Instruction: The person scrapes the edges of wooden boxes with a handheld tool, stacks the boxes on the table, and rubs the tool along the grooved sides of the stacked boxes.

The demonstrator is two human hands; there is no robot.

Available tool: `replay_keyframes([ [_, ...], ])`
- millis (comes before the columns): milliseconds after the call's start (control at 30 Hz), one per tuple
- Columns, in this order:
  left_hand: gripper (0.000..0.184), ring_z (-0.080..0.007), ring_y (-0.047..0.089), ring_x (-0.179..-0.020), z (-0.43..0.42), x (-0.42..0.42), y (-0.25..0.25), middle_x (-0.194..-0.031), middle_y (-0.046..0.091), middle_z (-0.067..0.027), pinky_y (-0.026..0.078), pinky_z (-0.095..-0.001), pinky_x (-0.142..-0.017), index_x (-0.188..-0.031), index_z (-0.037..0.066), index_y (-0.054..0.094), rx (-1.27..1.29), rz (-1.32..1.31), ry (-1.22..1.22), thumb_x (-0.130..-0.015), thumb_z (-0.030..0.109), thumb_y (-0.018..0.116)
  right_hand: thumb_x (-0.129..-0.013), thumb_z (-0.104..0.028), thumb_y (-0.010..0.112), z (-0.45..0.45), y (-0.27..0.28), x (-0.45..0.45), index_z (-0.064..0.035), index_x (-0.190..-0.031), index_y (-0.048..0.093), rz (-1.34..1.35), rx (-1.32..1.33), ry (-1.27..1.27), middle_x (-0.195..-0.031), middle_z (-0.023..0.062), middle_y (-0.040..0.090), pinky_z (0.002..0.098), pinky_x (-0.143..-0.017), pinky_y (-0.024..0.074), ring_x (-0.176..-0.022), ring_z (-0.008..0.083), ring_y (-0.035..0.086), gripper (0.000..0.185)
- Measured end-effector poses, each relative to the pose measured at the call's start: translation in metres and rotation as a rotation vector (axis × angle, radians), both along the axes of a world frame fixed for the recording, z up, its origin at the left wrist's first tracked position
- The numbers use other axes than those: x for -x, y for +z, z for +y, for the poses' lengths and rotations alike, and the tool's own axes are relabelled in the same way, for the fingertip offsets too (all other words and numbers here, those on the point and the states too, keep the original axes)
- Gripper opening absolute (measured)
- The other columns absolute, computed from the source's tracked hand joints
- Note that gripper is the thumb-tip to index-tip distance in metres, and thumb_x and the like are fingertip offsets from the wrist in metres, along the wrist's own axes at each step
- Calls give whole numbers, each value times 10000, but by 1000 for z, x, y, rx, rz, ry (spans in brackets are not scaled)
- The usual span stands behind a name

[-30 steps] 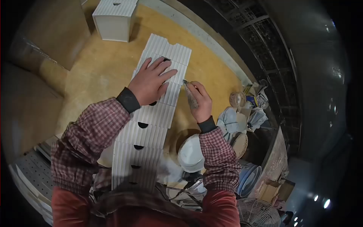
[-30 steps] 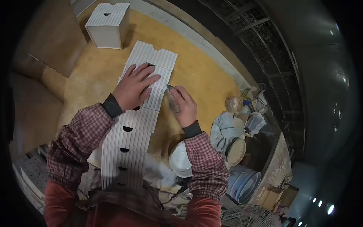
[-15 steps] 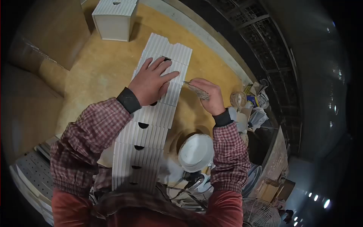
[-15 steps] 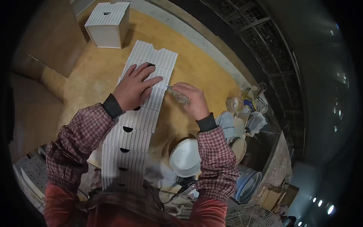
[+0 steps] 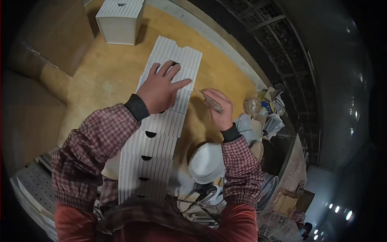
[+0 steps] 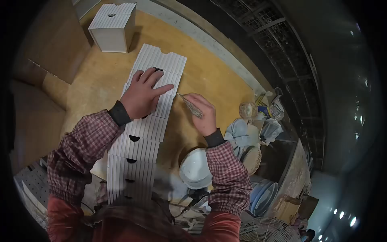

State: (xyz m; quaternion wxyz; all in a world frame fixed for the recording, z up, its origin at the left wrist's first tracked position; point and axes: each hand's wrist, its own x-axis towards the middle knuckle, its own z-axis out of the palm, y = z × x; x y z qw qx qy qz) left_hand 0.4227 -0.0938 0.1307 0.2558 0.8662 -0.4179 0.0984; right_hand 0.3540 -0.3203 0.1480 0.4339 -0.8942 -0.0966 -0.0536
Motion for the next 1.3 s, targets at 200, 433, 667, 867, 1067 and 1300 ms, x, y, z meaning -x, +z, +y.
replay_keyframes([
  [200, 347, -323, 340, -1163, 0, 0, 0, -1182, 410, -151, 273, -478, -954, -1135, 143, 563, 30, -4, -4, -790, 126, 532, -665, 67, 620, 6, 5, -2, -48, -1015, 623, -102, 177, 75, -1031, 112, 596, 302, -771, 487, -897, 275, 607, 369],
  [433, 372, -312, 370, -1151, 0, 1, 2, -1188, 425, -131, 298, -441, -924, -1138, 178, 569, 62, 2, 14, -777, 97, 531, -663, 146, 528, -6, 12, -12, 3, -974, 636, -59, 82, 109, -989, 137, 621, 283, -753, 489, -907, 235, 616, 358],
  [667, 402, -317, 358, -1166, -1, 0, -5, -1169, 432, -144, 281, -482, -968, -1150, 174, 538, 74, -26, 15, -753, 117, 569, -653, 112, 556, -1, 19, -35, 2, -948, 626, 54, 111, 204, -953, 143, 626, 296, -762, 476, -872, 279, 616, 322],
  [867, 399, -327, 348, -1172, 1, 1, -8, -1188, 417, -160, 271, -492, -968, -1163, 169, 532, 59, -21, 1, -769, 112, 562, -679, 132, 539, -7, 23, -27, 25, -943, 622, 130, 79, 263, -935, 133, 624, 268, -692, 490, -813, 211, 613, 297],
  [1067, 403, -338, 305, -1229, 3, 2, -5, -1245, 383, -163, 204, -539, -1018, -1204, 199, 507, 8, 2, -24, -808, 131, 545, -858, -35, 532, -16, 12, -10, 55, -1028, 588, 348, -361, -17, -769, 73, 613, 223, -577, 458, -664, 115, 578, 201],
  [1300, 331, -315, 307, -1235, 1, 2, -4, -1268, 390, -123, 205, -525, -1022, -1169, 187, 535, -48, 30, -100, -840, 212, 515, -880, -77, 523, -9, 2, 1, 52, -986, 593, 286, -413, -181, -709, 70, 606, 235, -543, 438, -616, 115, 560, 181],
])
